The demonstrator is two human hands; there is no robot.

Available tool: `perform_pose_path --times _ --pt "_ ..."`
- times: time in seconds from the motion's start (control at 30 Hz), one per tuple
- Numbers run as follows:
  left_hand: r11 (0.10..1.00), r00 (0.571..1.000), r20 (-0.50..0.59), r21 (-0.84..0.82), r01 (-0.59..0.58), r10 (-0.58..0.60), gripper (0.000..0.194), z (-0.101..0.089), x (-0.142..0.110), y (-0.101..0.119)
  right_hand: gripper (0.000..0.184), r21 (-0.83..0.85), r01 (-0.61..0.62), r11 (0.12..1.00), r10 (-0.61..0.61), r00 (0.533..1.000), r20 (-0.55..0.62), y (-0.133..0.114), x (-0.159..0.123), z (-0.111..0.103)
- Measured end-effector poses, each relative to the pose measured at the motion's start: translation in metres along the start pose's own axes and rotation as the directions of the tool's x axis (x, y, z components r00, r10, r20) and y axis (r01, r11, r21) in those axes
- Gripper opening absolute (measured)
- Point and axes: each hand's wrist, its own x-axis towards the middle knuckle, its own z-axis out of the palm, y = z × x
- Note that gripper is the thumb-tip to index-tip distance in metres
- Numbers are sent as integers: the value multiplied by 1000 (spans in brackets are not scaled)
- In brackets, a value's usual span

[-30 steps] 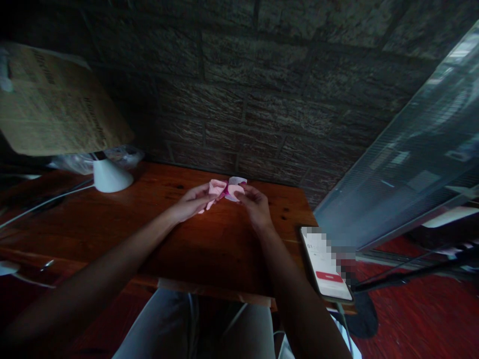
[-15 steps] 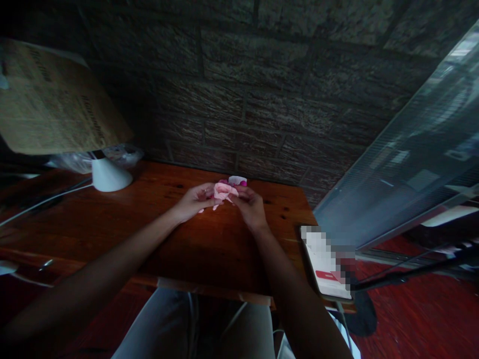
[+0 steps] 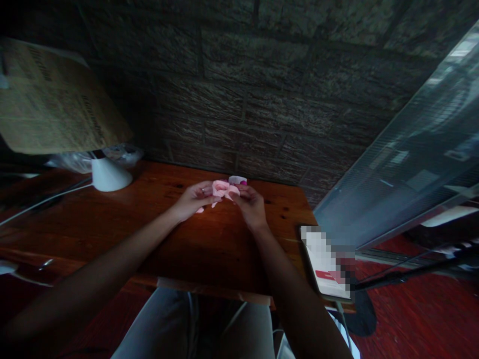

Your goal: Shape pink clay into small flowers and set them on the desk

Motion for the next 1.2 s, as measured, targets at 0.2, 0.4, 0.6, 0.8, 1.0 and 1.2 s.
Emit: perform_pose_path --times 0.2,0.4,0.6,0.8,1.0,1.2 --pt "999 1000 -8 40 -3 3 45 1 -2 3 43 -39 18 999 -15 997 77 0 -2 0" --pt "998 1000 -5 56 -14 15 44 1 -3 7 31 -53 13 999 -5 988 153 -1 -2 0" --pt "998 1000 6 67 9 -9 45 2 -3 6 30 -48 -24 999 29 993 114 0 -1 -2" --pt "993 998 -45 111 43 -38 46 0 -3 6 30 -83 -6 997 13 996 87 -3 -1 -3" --pt "997 999 -35 76 23 -20 45 -3 -1 2 34 -23 -1 1000 2 997 76 -1 2 -4" --pt "998 999 -27 53 18 -16 44 0 -2 5 32 -57 2 998 4 994 109 -2 -2 -1"
